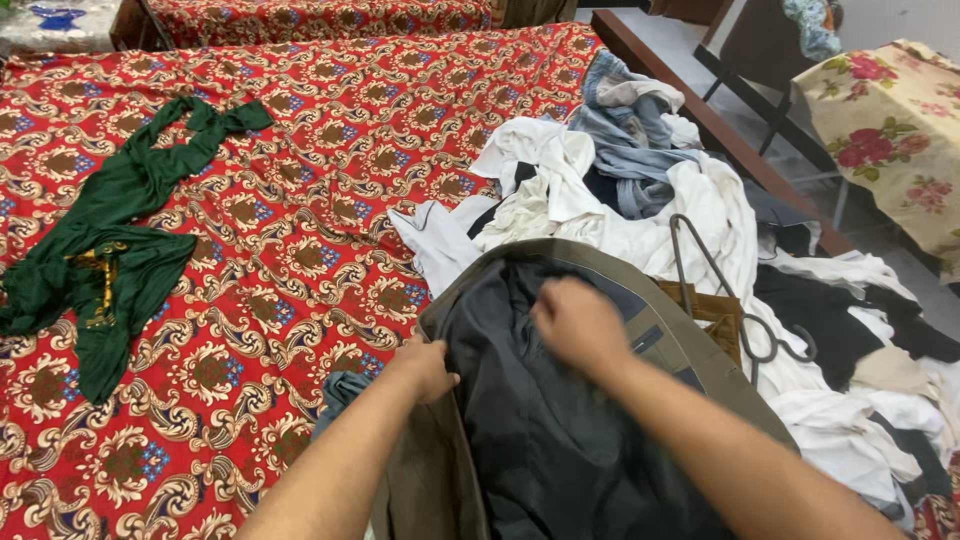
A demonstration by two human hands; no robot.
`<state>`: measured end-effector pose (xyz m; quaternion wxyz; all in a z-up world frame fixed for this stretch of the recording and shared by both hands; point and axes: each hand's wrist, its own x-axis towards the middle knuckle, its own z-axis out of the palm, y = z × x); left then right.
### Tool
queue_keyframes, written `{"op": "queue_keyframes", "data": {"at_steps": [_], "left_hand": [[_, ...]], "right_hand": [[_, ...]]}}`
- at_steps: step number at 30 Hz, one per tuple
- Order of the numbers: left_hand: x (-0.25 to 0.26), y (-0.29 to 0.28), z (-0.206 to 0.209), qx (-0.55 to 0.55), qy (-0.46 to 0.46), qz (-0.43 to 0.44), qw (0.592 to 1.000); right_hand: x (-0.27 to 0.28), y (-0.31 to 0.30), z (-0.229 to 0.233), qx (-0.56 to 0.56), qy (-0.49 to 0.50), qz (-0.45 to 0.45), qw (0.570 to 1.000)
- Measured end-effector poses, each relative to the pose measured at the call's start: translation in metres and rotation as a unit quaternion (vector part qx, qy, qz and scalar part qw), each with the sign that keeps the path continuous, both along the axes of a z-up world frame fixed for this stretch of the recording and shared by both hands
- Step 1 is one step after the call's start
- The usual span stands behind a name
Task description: The person picks up a white shirt, a brown jacket, a green shirt, and a blue patterned jersey from a bed, puts each one on a hanger, and then removes them from the hangers to fold each item individually on the bed surface.
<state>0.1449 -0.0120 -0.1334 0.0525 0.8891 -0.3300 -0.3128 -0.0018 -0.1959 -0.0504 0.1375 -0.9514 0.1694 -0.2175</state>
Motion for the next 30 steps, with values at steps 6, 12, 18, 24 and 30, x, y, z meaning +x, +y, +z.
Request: {"op": "queue_keyframes", "data": {"at_steps": [6,12,18,24,30], "left_hand": [[0.009,0.005,-0.028,-0.071,-0.017,0.058,0.996],[0.019,-0.008,-0.040,-0.082,-0.030,0.146,0.985],[0.033,-0.024,-0.045,0.004,0.056,0.191,0.980],[0.050,-0.029,-0.070,-0.058,0.048,0.297,0.952],[0.077,0.010,-0.036,-0.213,0.316,0.481,0.790]], "right_hand": [[0.015,-0.140,-0.028,-0.115,0.031,-0.160,0.980],[-0.047,-0.241,-0.066,-0.125,0.122,-0.459,0.871],[-0.107,-0.262,-0.094,0.256,0.138,-0.600,0.746],[-0.137,-0.278,-0.087,0.277,-0.076,-0.589,0.755],[-0.158,-0.246,-0.064,0.251,-0.051,-0.723,0.641]]}}
